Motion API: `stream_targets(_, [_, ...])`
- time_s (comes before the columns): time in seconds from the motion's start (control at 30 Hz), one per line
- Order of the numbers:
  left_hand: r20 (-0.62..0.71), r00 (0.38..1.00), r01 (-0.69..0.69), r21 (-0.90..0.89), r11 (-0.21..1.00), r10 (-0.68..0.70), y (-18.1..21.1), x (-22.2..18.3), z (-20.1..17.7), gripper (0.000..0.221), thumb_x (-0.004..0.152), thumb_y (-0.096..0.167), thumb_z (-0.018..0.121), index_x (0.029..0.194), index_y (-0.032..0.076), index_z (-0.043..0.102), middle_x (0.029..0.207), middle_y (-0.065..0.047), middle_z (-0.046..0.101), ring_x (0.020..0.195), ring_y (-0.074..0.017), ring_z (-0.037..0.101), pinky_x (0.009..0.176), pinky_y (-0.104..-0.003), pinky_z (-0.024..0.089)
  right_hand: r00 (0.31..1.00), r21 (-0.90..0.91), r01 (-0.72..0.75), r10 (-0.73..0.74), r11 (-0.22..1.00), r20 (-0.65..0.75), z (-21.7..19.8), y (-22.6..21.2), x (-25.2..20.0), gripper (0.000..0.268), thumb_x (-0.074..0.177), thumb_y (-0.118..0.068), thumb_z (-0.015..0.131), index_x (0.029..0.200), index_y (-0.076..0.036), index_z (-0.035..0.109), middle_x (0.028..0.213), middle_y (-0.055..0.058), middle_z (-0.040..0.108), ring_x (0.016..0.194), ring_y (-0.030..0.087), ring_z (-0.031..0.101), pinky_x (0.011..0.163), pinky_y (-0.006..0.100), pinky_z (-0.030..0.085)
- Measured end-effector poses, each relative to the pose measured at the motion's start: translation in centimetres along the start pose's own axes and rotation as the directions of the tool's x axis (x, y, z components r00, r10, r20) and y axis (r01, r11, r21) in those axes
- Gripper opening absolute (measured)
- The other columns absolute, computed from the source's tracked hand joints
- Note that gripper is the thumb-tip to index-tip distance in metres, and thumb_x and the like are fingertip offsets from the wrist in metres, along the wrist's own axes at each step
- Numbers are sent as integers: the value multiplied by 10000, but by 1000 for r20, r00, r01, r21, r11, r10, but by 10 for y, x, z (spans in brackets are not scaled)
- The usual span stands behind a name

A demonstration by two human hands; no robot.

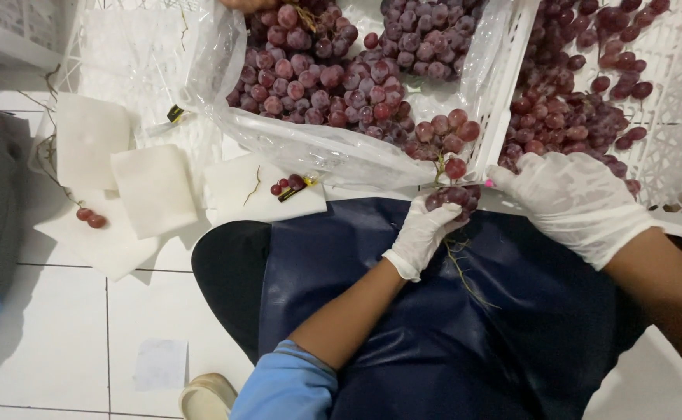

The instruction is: The person sits on the floor and sorts red grapes from a white crate into smaller bunches. They use a small knife to trim stems and place the prepared bunches into a second crate. Another person works alongside them in the same manner.

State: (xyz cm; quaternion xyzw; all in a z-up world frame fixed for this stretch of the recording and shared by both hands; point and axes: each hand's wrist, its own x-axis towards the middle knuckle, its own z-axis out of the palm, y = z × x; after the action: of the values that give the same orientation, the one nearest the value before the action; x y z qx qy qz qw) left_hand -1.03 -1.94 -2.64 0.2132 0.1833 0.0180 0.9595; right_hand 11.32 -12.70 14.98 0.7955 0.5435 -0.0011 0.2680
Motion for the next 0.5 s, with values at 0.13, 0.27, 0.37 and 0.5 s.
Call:
stream_targets(0.13, [-97,992,75,-11,997,-76,-4,1,-5,318,809,86,726,1101,46,606,967,-103,687,811,-184,680,689,-285,577,999,13,49,-49,999,-2,10,-13,8,410,877,-268,469,1285,-280,433,826,12,580,609,213,623,483,345,490])
stream_targets(0.27, [-84,996,5,218,976,14,4,1,-9,257,769,73,733,1023,60,689,940,-22,695,829,-73,621,711,-207,524,996,75,78,-82,994,39,7,-13,8,593,840,-160,451,1409,-286,346,817,29,576,629,237,633,478,372,521])
stream_targets(0.37, [-166,986,38,159,986,-11,-5,3,-5,316,742,88,754,1040,86,648,966,-46,691,822,-112,654,605,-204,556,995,82,44,-50,996,83,8,-25,17,401,868,-192,450,1268,-196,421,805,28,609,631,254,669,468,397,521])
stream_targets(0.5, [-156,988,36,216,976,-2,-3,4,-8,264,747,70,719,1007,81,671,912,-17,693,767,-57,631,568,-165,528,993,158,60,-75,986,89,17,-22,13,478,846,-154,444,1317,-198,374,894,54,618,641,279,692,500,417,552])
